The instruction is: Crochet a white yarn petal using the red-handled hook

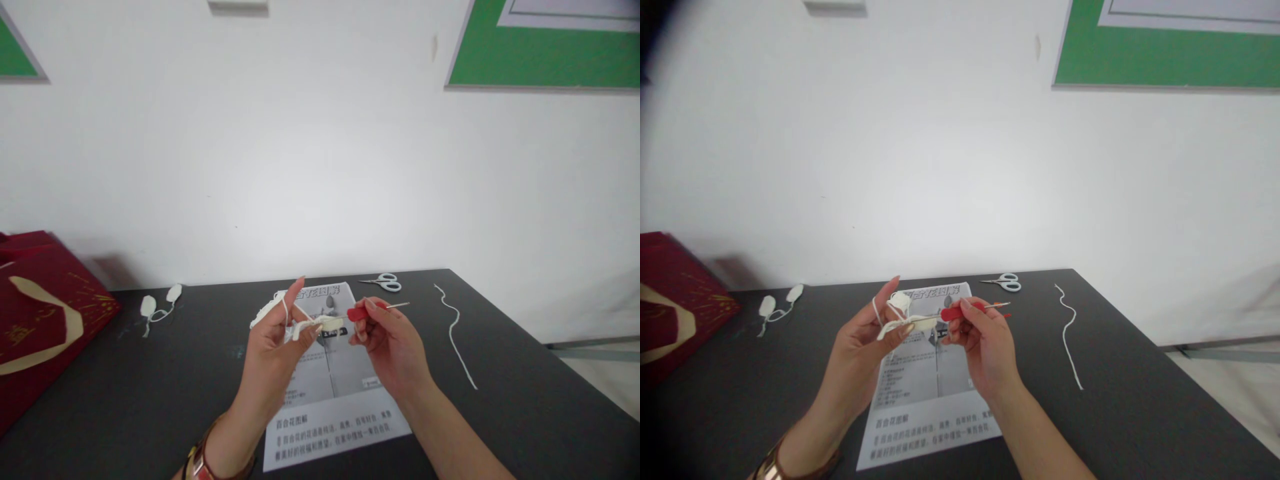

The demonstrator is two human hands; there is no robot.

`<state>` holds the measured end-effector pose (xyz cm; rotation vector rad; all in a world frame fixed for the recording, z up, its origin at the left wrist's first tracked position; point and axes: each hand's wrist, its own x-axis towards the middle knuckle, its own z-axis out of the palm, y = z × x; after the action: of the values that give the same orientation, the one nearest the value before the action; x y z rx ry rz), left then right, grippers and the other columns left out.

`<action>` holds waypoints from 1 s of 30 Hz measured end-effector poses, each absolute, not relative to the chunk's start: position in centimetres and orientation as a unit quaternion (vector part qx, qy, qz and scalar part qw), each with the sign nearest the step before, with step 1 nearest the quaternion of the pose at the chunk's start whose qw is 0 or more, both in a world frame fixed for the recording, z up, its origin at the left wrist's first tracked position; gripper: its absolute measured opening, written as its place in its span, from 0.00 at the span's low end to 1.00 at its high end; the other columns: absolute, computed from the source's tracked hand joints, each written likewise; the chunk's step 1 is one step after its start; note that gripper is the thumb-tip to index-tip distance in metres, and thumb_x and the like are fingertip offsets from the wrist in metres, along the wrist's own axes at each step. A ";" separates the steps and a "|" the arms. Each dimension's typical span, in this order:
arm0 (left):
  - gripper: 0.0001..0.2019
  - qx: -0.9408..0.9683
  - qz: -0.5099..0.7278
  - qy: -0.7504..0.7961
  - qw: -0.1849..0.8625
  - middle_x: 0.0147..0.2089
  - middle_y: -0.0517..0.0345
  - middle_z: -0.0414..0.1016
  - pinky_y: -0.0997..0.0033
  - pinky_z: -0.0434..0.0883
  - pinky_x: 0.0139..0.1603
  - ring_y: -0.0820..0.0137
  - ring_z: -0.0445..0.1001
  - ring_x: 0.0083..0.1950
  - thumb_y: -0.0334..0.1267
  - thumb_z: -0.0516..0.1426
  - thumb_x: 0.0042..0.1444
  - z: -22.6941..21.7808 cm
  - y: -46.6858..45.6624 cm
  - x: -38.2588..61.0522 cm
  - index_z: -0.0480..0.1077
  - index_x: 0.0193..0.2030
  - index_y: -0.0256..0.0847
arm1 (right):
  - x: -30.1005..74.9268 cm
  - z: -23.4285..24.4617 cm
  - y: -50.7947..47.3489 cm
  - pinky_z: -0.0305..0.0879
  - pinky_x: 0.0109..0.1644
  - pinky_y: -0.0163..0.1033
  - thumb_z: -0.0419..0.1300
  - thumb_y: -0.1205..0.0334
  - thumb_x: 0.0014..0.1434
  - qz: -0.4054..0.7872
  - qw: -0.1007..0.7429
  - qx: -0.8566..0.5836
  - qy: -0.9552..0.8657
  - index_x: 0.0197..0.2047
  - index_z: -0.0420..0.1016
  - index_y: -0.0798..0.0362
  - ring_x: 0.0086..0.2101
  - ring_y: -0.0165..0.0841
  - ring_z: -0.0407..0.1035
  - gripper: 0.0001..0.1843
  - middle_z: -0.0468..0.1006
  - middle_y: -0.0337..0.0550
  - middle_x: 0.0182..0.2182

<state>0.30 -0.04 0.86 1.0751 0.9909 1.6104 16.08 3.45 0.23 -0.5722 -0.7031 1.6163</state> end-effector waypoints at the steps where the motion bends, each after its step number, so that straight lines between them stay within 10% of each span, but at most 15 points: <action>1: 0.29 0.445 0.651 0.403 0.464 0.28 0.66 0.65 0.72 0.67 0.40 0.75 0.66 0.31 0.34 0.64 0.46 0.9 -0.1 0.2 0.67 0.57 0.48 | 16.2 0.3 3.4 0.71 0.22 0.31 0.64 0.63 0.51 0.695 0.601 -0.248 -0.307 0.29 0.77 0.58 0.17 0.25 0.66 0.06 0.76 0.38 0.17; 30: 0.24 0.509 0.646 0.418 0.385 0.33 0.63 0.67 0.74 0.62 0.38 0.75 0.65 0.34 0.37 0.58 0.56 0.0 0.0 -0.3 0.64 0.60 0.52 | 16.1 0.7 2.9 0.71 0.23 0.31 0.64 0.63 0.52 0.665 0.616 -0.254 -0.336 0.30 0.76 0.57 0.18 0.25 0.66 0.06 0.76 0.39 0.19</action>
<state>-0.32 -0.05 0.01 1.2966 1.0656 1.6453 16.07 2.88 0.71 -0.5861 -0.7748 1.5320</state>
